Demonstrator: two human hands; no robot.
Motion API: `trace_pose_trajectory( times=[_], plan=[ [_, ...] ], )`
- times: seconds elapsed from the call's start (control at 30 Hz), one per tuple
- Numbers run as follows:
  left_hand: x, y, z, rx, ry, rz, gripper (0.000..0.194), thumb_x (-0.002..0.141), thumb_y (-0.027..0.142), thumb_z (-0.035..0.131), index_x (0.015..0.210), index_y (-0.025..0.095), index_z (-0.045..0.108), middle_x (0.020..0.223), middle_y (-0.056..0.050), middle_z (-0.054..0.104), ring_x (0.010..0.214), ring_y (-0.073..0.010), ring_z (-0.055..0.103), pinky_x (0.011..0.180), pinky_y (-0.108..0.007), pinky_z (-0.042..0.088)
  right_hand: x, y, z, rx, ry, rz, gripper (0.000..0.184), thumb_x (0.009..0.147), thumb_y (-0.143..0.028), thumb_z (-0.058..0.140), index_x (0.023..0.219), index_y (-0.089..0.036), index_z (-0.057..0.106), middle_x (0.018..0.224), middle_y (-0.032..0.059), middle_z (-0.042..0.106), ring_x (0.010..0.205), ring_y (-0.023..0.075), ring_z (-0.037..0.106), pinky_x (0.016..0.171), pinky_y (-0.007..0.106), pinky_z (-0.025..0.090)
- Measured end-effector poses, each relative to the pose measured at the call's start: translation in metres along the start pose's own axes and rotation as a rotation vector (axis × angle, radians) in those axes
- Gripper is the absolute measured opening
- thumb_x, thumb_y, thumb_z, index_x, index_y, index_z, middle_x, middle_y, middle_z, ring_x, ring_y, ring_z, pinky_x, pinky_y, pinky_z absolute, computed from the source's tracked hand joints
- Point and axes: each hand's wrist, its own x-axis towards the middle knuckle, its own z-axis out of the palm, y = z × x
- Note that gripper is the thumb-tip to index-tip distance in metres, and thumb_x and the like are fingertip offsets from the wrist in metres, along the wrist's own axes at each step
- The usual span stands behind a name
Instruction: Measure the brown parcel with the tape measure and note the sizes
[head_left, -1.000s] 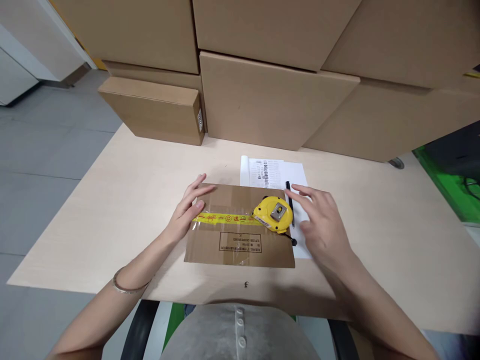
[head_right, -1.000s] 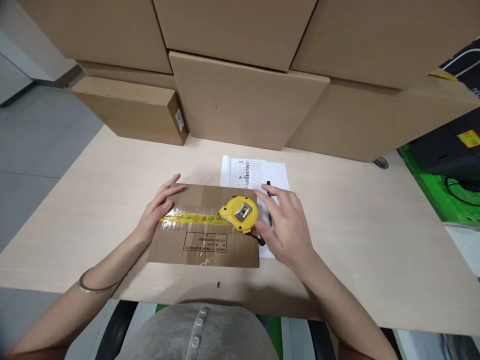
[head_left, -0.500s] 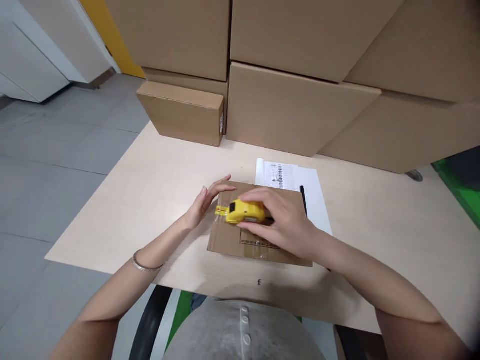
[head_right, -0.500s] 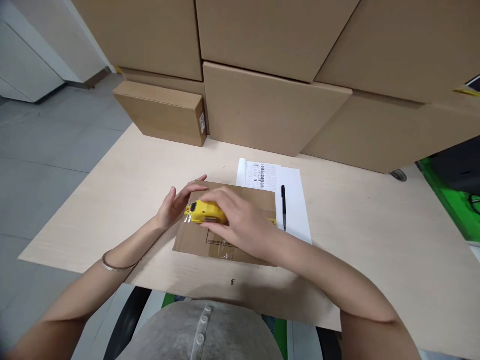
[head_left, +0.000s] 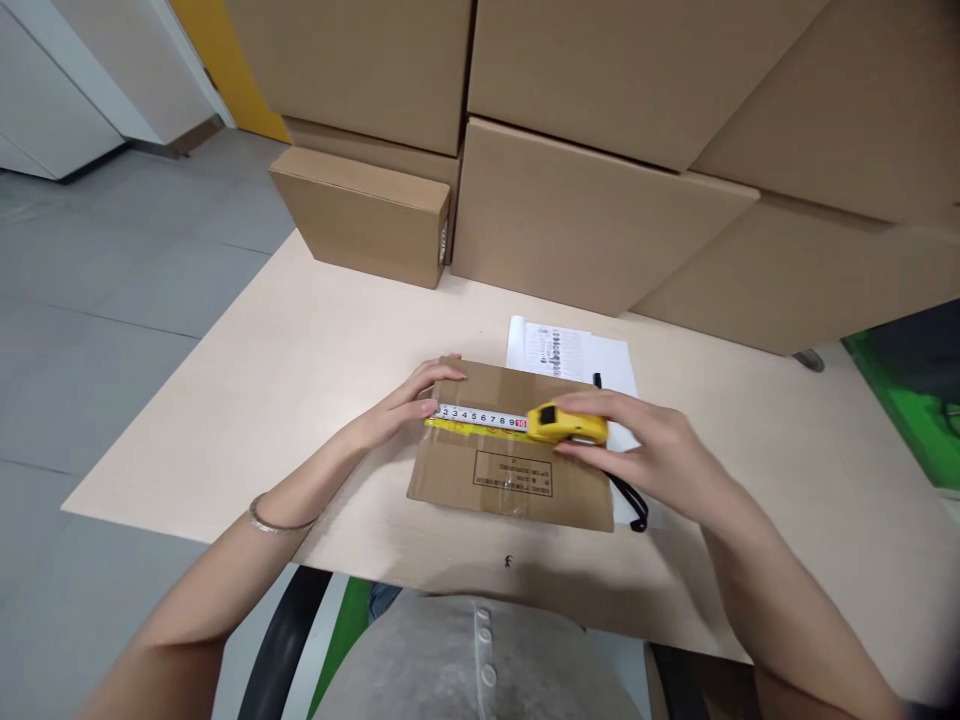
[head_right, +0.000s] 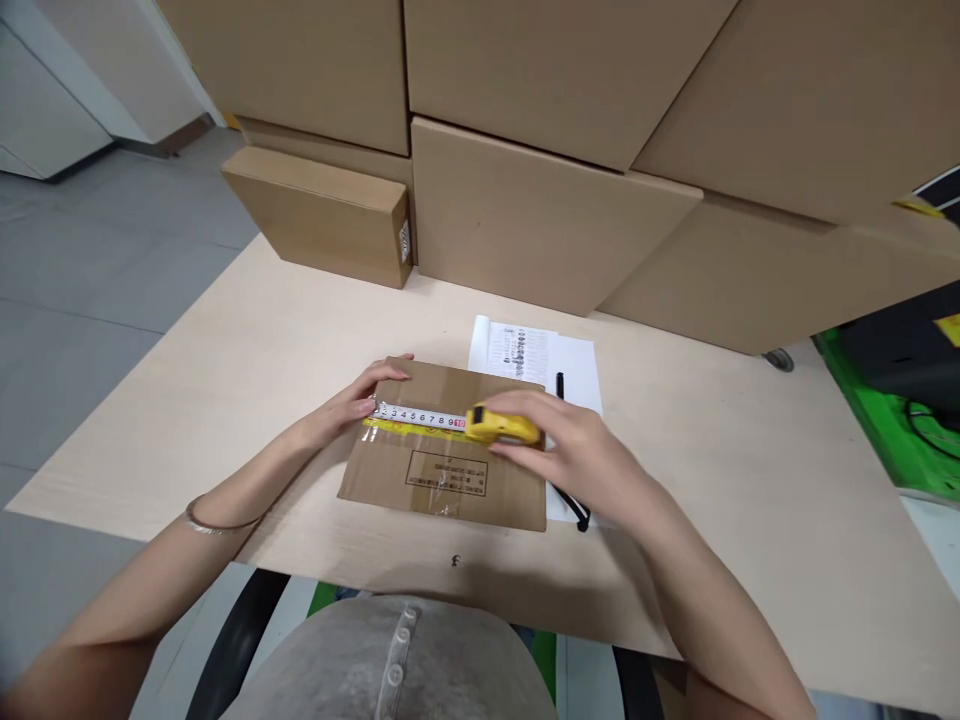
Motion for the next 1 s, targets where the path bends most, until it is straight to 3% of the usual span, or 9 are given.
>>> trace_pose_trajectory(
  times=[0.13, 0.23, 0.43, 0.73, 0.9, 1.0],
  plan=[
    [0.001, -0.006, 0.000, -0.052, 0.011, -0.044, 0.044, 0.095, 0.058, 0.061, 0.137, 0.045, 0.065, 0.164, -0.003, 0.047, 0.165, -0.0403, 0.018, 0.133, -0.064, 0.016, -0.055, 0.027, -0.034, -0.016, 0.111, 0.234, 0.037, 0.090, -0.035, 0.082, 0.125, -0.037, 0.070, 0.124, 0.0022, 0.079, 0.106, 0.0283, 0.079, 0.094, 0.050, 0.068],
    [0.001, -0.008, -0.002, -0.061, 0.015, -0.054, 0.044, 0.095, 0.056, 0.061, 0.137, 0.045, 0.065, 0.162, -0.003, 0.049, 0.166, -0.0384, 0.016, 0.134, -0.062, 0.015, -0.074, 0.035, -0.038, 0.004, 0.147, 0.302, 0.036, 0.089, -0.036, 0.082, 0.123, -0.036, 0.069, 0.126, 0.0029, 0.078, 0.112, 0.0294, 0.077, 0.096, 0.052, 0.067],
    [-0.002, -0.010, -0.007, -0.016, 0.016, -0.073, 0.045, 0.096, 0.055, 0.059, 0.139, 0.042, 0.063, 0.166, -0.004, 0.045, 0.164, -0.0393, 0.019, 0.133, -0.061, 0.015, -0.070, 0.032, -0.031, 0.012, 0.165, 0.286, 0.034, 0.091, -0.036, 0.081, 0.123, -0.036, 0.069, 0.125, 0.0029, 0.078, 0.113, 0.0288, 0.077, 0.097, 0.050, 0.066],
    [-0.001, -0.005, -0.005, -0.058, -0.002, -0.114, 0.047, 0.094, 0.055, 0.062, 0.139, 0.043, 0.064, 0.168, -0.003, 0.042, 0.164, -0.0398, 0.019, 0.131, -0.061, 0.020, -0.072, 0.034, -0.039, -0.002, 0.129, 0.309, 0.034, 0.091, -0.038, 0.081, 0.123, -0.035, 0.071, 0.125, 0.0028, 0.078, 0.110, 0.0276, 0.077, 0.092, 0.046, 0.067],
    [0.000, -0.006, -0.004, -0.070, -0.001, -0.110, 0.047, 0.094, 0.055, 0.062, 0.139, 0.043, 0.065, 0.169, -0.002, 0.042, 0.165, -0.0398, 0.015, 0.133, -0.063, 0.016, -0.070, 0.036, -0.036, -0.030, 0.120, 0.318, 0.032, 0.091, -0.039, 0.079, 0.122, -0.037, 0.070, 0.125, 0.0023, 0.078, 0.111, 0.0274, 0.077, 0.091, 0.045, 0.067],
    [0.000, -0.004, -0.002, -0.066, 0.008, -0.122, 0.047, 0.093, 0.057, 0.062, 0.138, 0.044, 0.065, 0.167, -0.002, 0.044, 0.165, -0.0406, 0.018, 0.131, -0.063, 0.021, -0.070, 0.034, -0.040, -0.090, 0.113, 0.338, 0.042, 0.091, -0.044, 0.079, 0.131, -0.034, 0.068, 0.127, 0.0052, 0.078, 0.109, 0.0282, 0.078, 0.089, 0.044, 0.066]
  ],
)
